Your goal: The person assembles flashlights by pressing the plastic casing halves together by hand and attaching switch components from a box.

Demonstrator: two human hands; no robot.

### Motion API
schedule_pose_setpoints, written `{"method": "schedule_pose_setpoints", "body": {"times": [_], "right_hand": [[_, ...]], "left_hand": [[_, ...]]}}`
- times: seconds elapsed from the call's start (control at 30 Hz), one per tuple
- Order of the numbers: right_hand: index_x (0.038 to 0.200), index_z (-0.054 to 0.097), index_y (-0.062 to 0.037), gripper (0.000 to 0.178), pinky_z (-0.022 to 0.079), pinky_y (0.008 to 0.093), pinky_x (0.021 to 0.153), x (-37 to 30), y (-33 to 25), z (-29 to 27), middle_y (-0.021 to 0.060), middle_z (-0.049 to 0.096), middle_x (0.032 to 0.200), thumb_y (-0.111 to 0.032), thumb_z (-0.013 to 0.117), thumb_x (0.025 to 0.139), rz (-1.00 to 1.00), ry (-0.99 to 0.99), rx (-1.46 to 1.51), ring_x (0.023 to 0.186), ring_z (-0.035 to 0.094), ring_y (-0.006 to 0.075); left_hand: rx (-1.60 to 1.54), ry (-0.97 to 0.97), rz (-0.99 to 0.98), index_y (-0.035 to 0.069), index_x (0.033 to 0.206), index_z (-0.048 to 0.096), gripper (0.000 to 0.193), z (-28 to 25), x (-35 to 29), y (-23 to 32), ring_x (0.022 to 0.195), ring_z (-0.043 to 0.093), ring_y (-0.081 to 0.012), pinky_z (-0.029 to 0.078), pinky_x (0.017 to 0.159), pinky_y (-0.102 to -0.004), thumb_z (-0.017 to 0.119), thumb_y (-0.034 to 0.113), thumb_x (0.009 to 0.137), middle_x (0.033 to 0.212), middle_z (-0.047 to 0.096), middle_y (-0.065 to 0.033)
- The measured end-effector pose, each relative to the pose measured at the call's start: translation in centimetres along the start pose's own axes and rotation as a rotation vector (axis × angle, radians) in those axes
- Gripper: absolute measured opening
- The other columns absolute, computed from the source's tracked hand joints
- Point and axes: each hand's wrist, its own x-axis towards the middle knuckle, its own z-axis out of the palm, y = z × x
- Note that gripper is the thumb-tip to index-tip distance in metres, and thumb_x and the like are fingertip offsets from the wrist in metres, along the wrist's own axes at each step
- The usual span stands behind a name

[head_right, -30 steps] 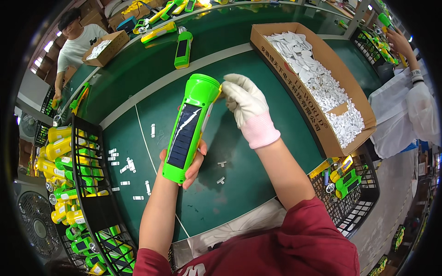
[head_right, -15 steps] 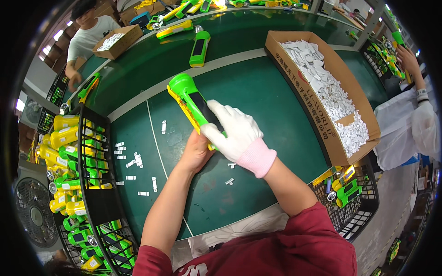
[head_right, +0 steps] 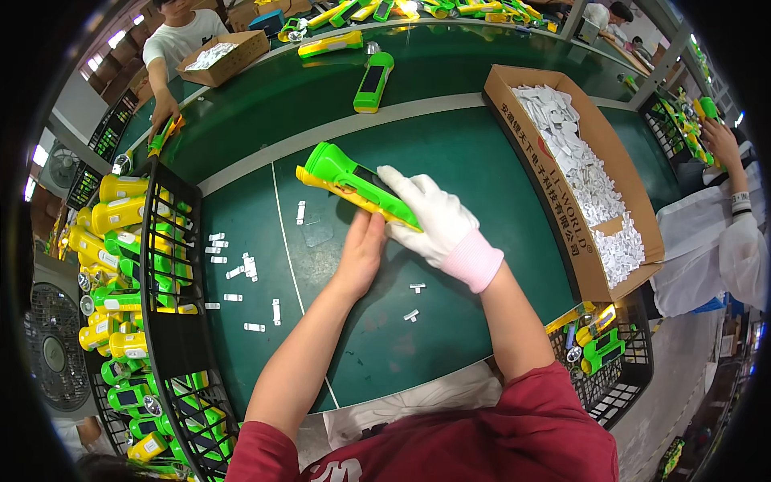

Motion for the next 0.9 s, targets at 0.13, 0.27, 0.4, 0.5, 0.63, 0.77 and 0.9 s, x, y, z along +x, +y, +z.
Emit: {"method": "schedule_pose_setpoints", "body": {"times": [0.13,0.27,0.4,0.5,0.63,0.77,0.9], "right_hand": [[0.131,0.038,-0.0174,0.063,0.046,0.0412,0.073,0.2,0.7,-0.7,0.0157,0.051,0.099,-0.026,0.062,0.074,-0.025,-0.073,0.026,0.083,0.056,0.0368],[0.131,0.039,-0.0153,0.062,0.045,0.0406,0.074,0.3,1.4,-1.0,0.0172,0.051,0.101,-0.026,0.063,0.074,-0.070,-0.107,0.104,0.084,0.055,0.0378],[0.130,0.040,-0.0140,0.063,0.045,0.0402,0.074,0.5,1.5,-1.1,0.0180,0.051,0.099,-0.027,0.063,0.073,-0.082,-0.119,0.114,0.084,0.054,0.0376],[0.129,0.041,-0.0139,0.061,0.045,0.0399,0.073,0.5,1.3,-1.2,0.0172,0.052,0.098,-0.028,0.064,0.075,-0.067,-0.119,0.110,0.084,0.054,0.0371],[0.129,0.042,-0.0159,0.057,0.045,0.0397,0.072,0.4,1.6,-0.3,0.0160,0.052,0.096,-0.031,0.062,0.077,-0.060,-0.048,0.074,0.083,0.054,0.0357],[0.128,0.043,-0.0196,0.054,0.045,0.0399,0.070,0.3,0.8,0.3,0.0139,0.051,0.090,-0.034,0.060,0.079,-0.009,-0.011,0.000,0.080,0.054,0.0326],[0.128,0.046,-0.0215,0.052,0.045,0.0389,0.068,0.2,0.2,0.3,0.0123,0.049,0.085,-0.032,0.061,0.079,-0.068,0.066,-0.098,0.076,0.053,0.0300]], "left_hand": [[-0.278,0.150,0.067,0.004,0.123,0.038,0.050,-1.3,1.0,1.7,0.115,0.044,-0.0191,0.034,0.099,-0.0330,0.063,0.002,0.080,0.119,0.047,-0.0096],[-0.376,0.137,0.012,0.005,0.120,0.041,0.051,-1.9,1.0,2.4,0.108,0.049,-0.0172,0.038,0.096,-0.0323,0.066,-0.001,0.076,0.115,0.049,-0.0074],[-0.424,0.106,0.009,0.005,0.118,0.042,0.049,-2.2,0.7,2.7,0.108,0.049,-0.0169,0.039,0.095,-0.0319,0.066,-0.001,0.076,0.114,0.050,-0.0067],[-0.376,0.137,0.000,0.007,0.118,0.043,0.048,-2.1,0.8,2.8,0.107,0.050,-0.0161,0.039,0.094,-0.0316,0.066,0.001,0.076,0.114,0.050,-0.0058],[-0.416,0.140,-0.017,0.008,0.118,0.043,0.047,-2.1,0.9,2.6,0.106,0.050,-0.0157,0.040,0.093,-0.0317,0.065,0.003,0.077,0.113,0.051,-0.0050],[-0.442,0.153,-0.028,0.009,0.119,0.042,0.049,-2.2,0.9,2.7,0.106,0.050,-0.0160,0.040,0.093,-0.0323,0.066,0.002,0.076,0.113,0.051,-0.0048],[-0.425,0.141,-0.006,0.009,0.119,0.042,0.050,-2.2,0.8,2.6,0.107,0.050,-0.0166,0.039,0.093,-0.0327,0.065,0.002,0.075,0.113,0.051,-0.0051]]}}
